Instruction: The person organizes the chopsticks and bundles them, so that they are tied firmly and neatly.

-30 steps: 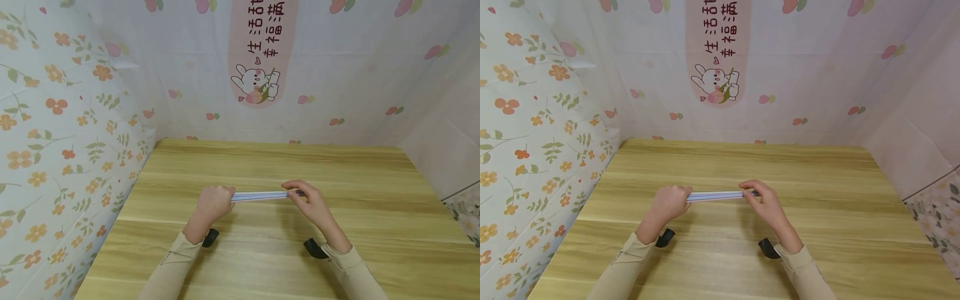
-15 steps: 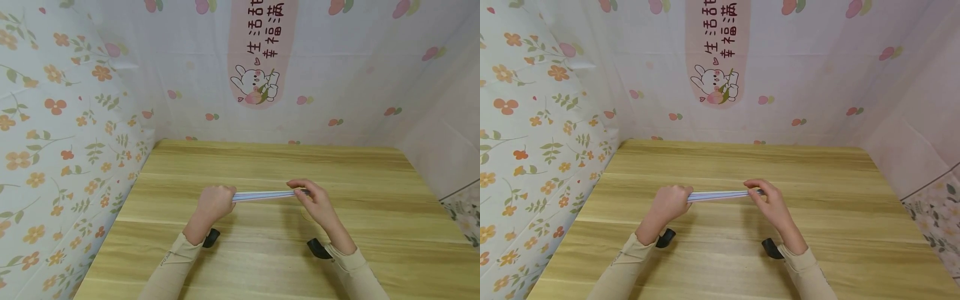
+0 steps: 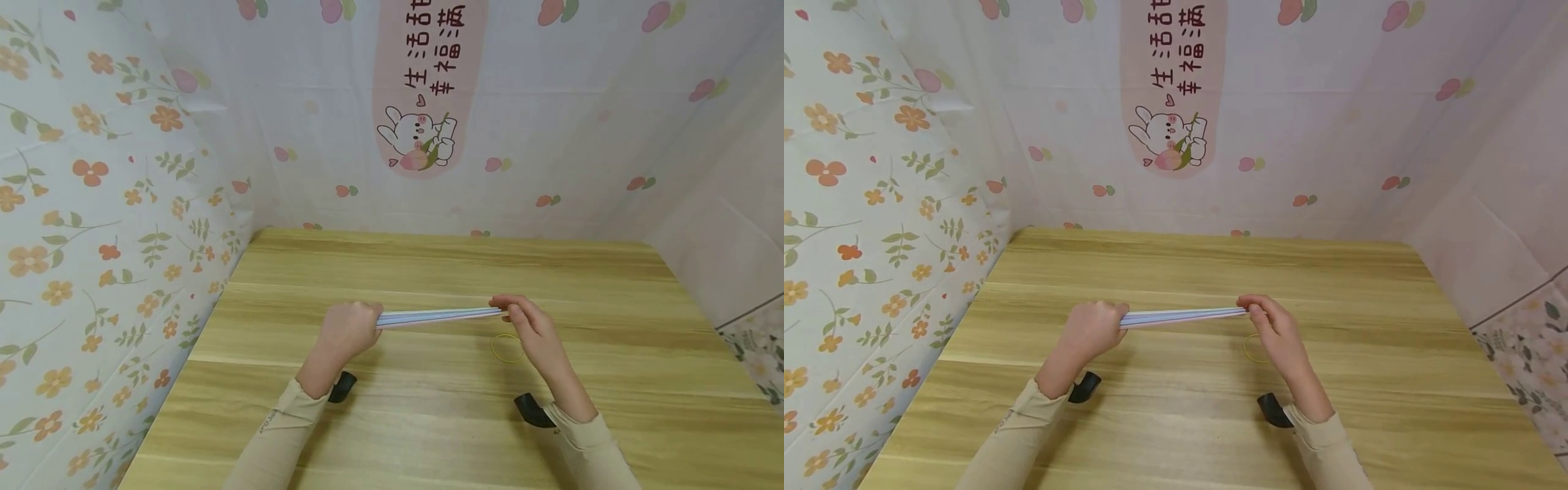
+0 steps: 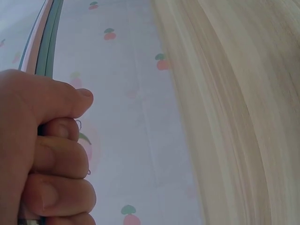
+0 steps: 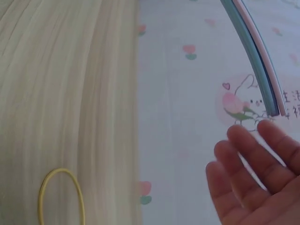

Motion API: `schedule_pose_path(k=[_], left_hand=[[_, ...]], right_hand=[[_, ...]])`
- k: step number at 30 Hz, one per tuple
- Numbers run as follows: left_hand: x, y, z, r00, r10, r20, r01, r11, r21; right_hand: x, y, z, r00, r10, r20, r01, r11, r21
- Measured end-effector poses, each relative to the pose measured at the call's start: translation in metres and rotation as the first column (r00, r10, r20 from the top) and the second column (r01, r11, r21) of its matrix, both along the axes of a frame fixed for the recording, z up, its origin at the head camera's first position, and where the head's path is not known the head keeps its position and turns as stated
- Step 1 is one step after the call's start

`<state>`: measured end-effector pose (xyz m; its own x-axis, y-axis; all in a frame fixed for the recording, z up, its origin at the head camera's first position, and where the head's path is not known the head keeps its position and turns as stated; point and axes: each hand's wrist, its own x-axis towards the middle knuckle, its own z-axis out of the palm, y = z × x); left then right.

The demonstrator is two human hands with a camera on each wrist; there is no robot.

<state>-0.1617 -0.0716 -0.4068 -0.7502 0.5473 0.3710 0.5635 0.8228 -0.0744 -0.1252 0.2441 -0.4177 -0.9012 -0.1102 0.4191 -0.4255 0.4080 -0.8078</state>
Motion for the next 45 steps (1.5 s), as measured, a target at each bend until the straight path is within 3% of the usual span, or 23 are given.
schedule_pose_path(k=[8,14,19,26,29,39,43,45], left_hand=[[-0.002,-0.001,-0.001,1.000,0.017,0.013,-0.017,1.000,-0.014],[-0.003,-0.002,-0.004,1.000,0.012,-0.001,-0.013,1.000,-0.017],[-0.004,-0.003,-0.005,1.000,0.021,0.019,-0.021,1.000,-0.020],[-0.005,-0.004,-0.003,1.000,0.018,0.024,-0.018,1.000,-0.019],[-0.005,-0.005,-0.002,0.999,0.021,0.024,-0.021,1.000,-0.016],[-0.005,-0.005,0.001,0.999,0.021,0.040,-0.020,1.000,-0.023],[-0.006,-0.005,0.000,0.999,0.028,0.034,-0.027,0.999,-0.025],[-0.006,-0.005,0.001,0.999,0.030,0.028,-0.030,0.999,-0.024]], right_hand=[[0.001,0.008,-0.007,0.987,-0.148,0.056,0.137,0.977,0.165],[0.002,0.016,-0.014,0.971,-0.208,0.118,0.163,0.937,0.310],[0.006,0.023,-0.019,0.944,-0.284,0.167,0.209,0.908,0.362],[0.009,0.031,-0.021,0.913,-0.376,0.160,0.282,0.862,0.422],[0.012,0.032,-0.025,0.904,-0.393,0.168,0.282,0.844,0.456],[0.020,0.031,-0.035,0.868,-0.411,0.277,0.222,0.822,0.525],[0.018,0.032,-0.035,0.866,-0.408,0.290,0.203,0.815,0.543],[0.018,0.032,-0.036,0.874,-0.402,0.273,0.195,0.804,0.561]])
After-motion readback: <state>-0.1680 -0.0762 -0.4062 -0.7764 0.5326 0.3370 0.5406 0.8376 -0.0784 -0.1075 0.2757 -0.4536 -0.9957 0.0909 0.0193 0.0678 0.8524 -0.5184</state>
